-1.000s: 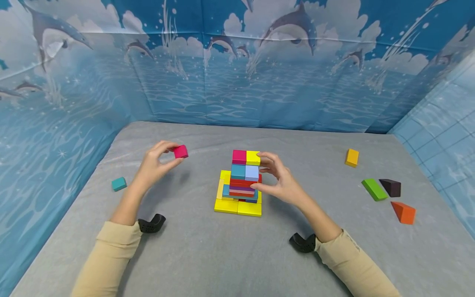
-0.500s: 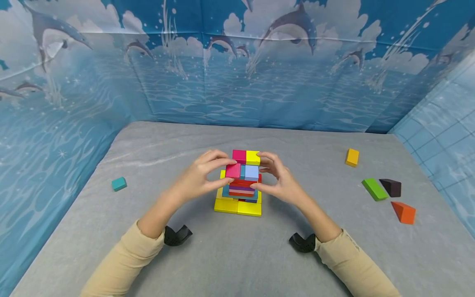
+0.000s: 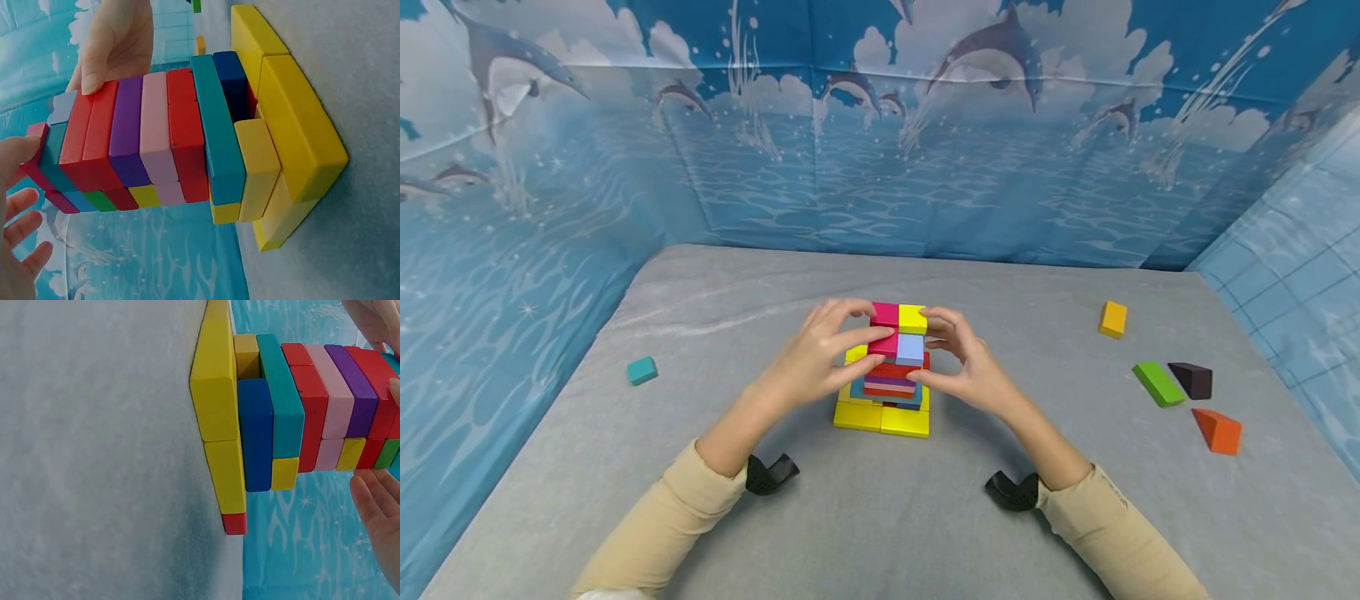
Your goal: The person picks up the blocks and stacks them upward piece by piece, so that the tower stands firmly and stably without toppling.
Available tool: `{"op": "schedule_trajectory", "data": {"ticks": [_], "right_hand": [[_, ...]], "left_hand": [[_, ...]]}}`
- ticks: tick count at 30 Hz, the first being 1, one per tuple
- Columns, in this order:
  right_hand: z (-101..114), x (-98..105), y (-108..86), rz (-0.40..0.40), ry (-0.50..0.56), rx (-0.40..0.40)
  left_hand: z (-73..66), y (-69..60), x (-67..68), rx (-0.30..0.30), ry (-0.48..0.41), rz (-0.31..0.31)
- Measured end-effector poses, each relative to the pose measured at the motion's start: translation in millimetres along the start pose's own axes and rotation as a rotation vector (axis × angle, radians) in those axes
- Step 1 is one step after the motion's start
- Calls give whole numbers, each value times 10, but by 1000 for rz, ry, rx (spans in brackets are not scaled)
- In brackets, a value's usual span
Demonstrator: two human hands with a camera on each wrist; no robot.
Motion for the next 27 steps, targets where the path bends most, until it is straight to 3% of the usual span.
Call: {"op": "schedule_trajectory", "data": {"ticks": [10,18,27], "right_hand": [[-7,-1,4,3,-4,-1],[-8,0,7,7,21,13],[-10,-1,9,7,26,5]], "left_hand": [[67,-34,-69,97,-231,-28],[85,-28,-71,92,-254,-56],[108,-34,-75,97,-277,-45]]}}
Point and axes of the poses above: each hand's wrist, its own y-axis towards the middle knuckle, its own x-axis out of the back of the hand, z = x × y, the point moved 4 cm from there along y, towards the middle knuckle, and after that the axes turned 10 degrees about -x, right-handed, at the moved point
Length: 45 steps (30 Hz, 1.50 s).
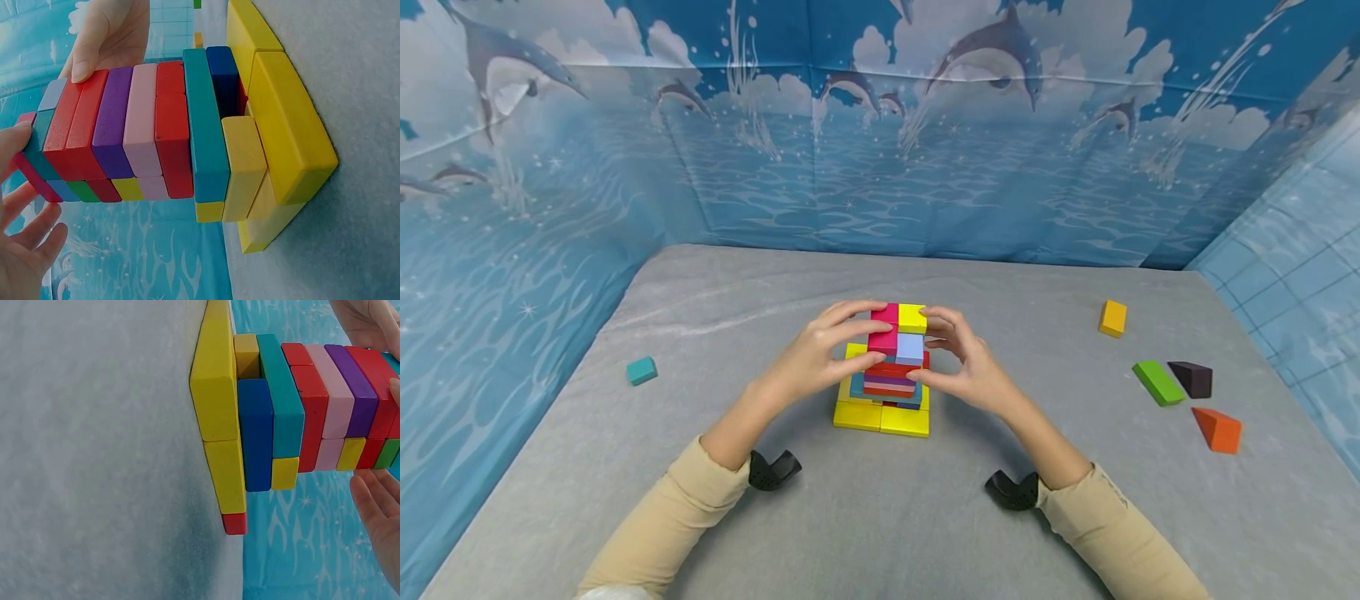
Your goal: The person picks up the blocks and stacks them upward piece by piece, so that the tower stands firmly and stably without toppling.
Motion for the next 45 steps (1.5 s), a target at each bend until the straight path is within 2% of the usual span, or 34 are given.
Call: {"op": "schedule_trajectory", "data": {"ticks": [5,8,11,13,17,20,22,27,31,34,37,40,45], "right_hand": [[-41,1,5,1,-1,5],[-11,5,2,-4,-7,-19],[-4,7,0,-8,-15,-40],[-4,6,-2,-10,-19,-53],[-5,0,-1,-10,-21,-66],[-7,-2,-1,-9,-22,-71],[-10,-1,-3,-9,-21,-71],[-6,-4,-6,-15,-20,-62],[-5,-7,-6,-14,-20,-53],[-4,-8,-7,-16,-18,-49],[1,-8,-9,-18,-18,-48],[-1,-8,-10,-18,-16,-51],[-8,-3,-9,-16,-17,-59]], "left_hand": [[4,-2,2,4,-11,3],[9,-14,16,-7,-13,-4],[39,-72,91,-13,-1,-24],[83,-164,197,0,21,-45],[266,-506,490,76,124,-78],[454,-853,728,157,218,-90],[581,-1104,878,233,284,-85],[779,-1698,1188,433,397,-25],[805,-2043,1349,504,406,28],[805,-2222,1423,547,396,45],[803,-2335,1457,582,400,53],[809,-2389,1462,590,417,45],[844,-2405,1441,584,445,20]]}}
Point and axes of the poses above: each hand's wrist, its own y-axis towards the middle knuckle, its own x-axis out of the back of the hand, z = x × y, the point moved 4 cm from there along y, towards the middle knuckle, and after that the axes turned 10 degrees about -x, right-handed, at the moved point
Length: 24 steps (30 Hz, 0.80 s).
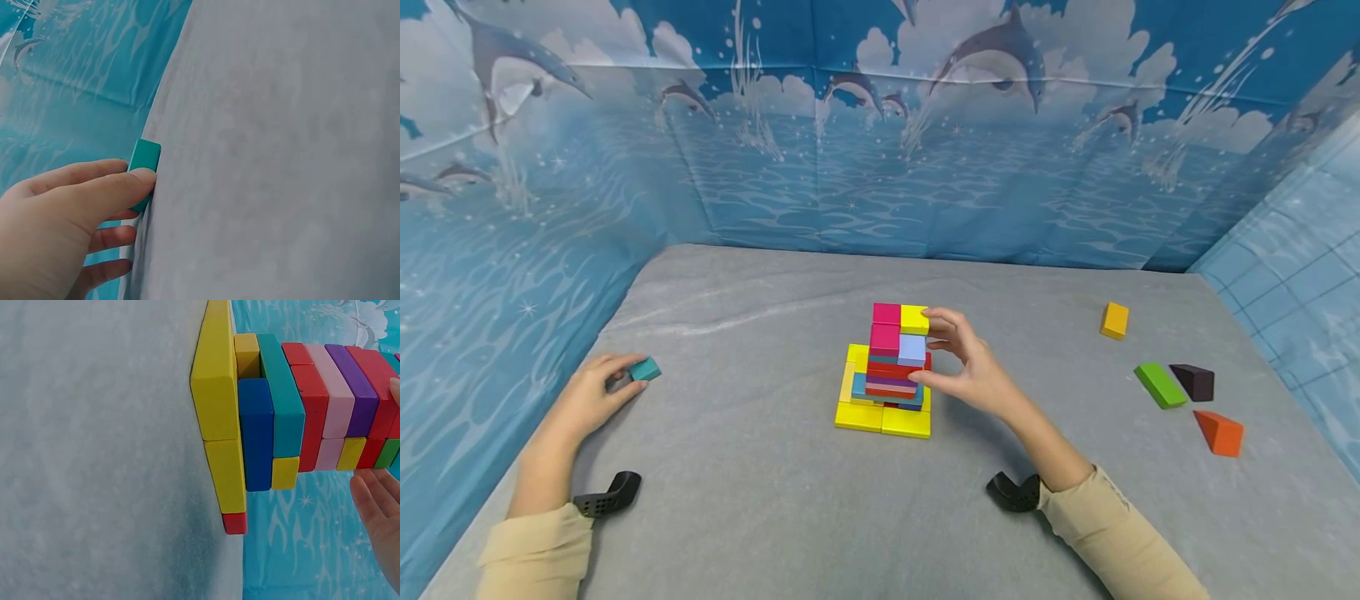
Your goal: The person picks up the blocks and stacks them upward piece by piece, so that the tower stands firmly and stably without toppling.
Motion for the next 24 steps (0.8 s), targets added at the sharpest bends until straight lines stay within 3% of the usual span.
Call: {"op": "schedule_trajectory", "data": {"ticks": [5,10,16,19,24], "right_hand": [[-3,3,-4,-4,-3,-3],[-4,3,-3,-6,-6,3],[-49,3,3,-4,-3,7],[-73,2,5,-4,-9,14],[40,1,-11,-2,-29,2]], "left_hand": [[-50,62,-43,-5,-14,-34],[-334,295,-60,-63,-91,-128],[-985,743,-82,-257,-260,-241],[-1400,955,-84,-360,-351,-252],[-1957,1235,-149,-502,-470,-253]]}}
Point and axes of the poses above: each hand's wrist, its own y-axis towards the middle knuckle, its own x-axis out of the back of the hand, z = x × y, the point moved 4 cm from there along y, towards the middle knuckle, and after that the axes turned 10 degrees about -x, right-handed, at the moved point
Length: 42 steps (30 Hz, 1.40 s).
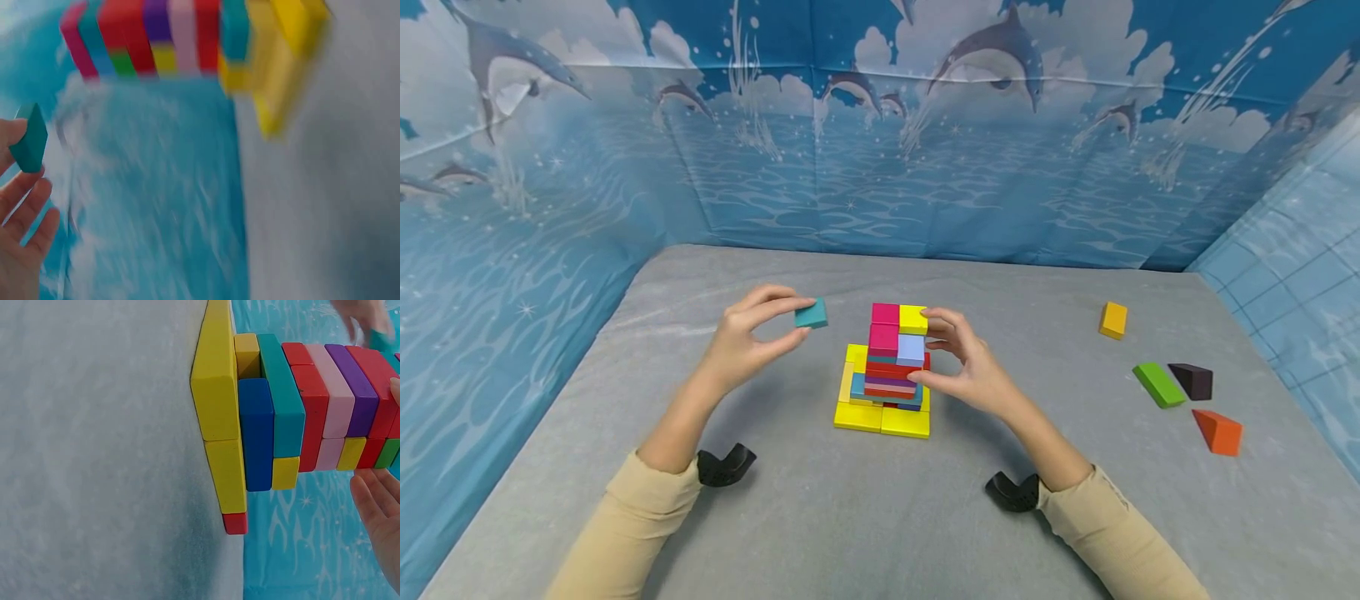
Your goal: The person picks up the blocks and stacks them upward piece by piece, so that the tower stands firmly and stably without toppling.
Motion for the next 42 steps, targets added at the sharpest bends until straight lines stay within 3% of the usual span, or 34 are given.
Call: {"op": "schedule_trajectory", "data": {"ticks": [7,11,15,24,31,42], "right_hand": [[-15,-1,8,12,13,24],[-17,0,11,18,19,61],[-14,3,10,21,27,86],[-8,11,7,19,25,80],[-18,8,4,24,22,77],[-5,6,-3,23,18,80]], "left_hand": [[-244,325,-453,-115,-114,72],[-316,398,-651,-172,-89,120],[-346,423,-766,-232,-12,143],[-353,413,-850,-307,120,187],[-337,370,-872,-356,174,192],[-267,338,-889,-288,76,172]]}}
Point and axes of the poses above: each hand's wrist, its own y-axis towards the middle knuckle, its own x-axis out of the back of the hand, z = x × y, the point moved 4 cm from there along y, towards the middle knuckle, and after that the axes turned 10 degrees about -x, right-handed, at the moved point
